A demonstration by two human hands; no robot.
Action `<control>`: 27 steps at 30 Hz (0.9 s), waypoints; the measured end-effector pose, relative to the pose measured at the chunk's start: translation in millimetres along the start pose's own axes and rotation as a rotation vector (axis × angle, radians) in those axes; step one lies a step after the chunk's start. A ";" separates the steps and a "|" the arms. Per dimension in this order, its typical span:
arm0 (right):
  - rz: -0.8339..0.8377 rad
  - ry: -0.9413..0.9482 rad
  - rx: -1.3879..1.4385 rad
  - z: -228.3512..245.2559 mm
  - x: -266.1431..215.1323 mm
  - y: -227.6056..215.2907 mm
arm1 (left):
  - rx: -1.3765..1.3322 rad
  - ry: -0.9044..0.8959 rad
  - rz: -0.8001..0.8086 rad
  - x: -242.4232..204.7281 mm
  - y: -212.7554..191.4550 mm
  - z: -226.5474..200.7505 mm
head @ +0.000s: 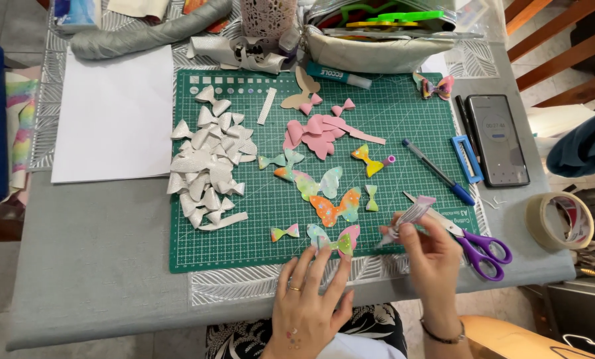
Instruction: Assemble and decorate small leather butterflies using scissors and glue
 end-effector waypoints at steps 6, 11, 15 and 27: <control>-0.009 0.171 -0.620 54.7 11.7 -34.7 | 0.026 -0.092 0.039 4.2 -6.6 59.7; -0.036 0.333 -0.821 44.7 21.1 -48.2 | -0.137 -0.123 0.080 25.1 -23.4 85.1; -0.032 0.217 -0.952 54.4 21.4 -42.2 | -0.146 -0.123 0.085 26.1 -20.1 89.0; 0.604 -0.645 -0.498 67.8 0.1 48.1 | -0.409 0.102 -0.051 56.8 -36.6 50.0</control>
Point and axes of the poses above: each hand's wrist, its own x-axis towards the middle knuckle, its own y-axis out of the palm, z = x × y, the point moved 3 cm from there along x, towards the middle knuckle, and after that the axes turned 10 degrees about x, right-handed, at the moved point
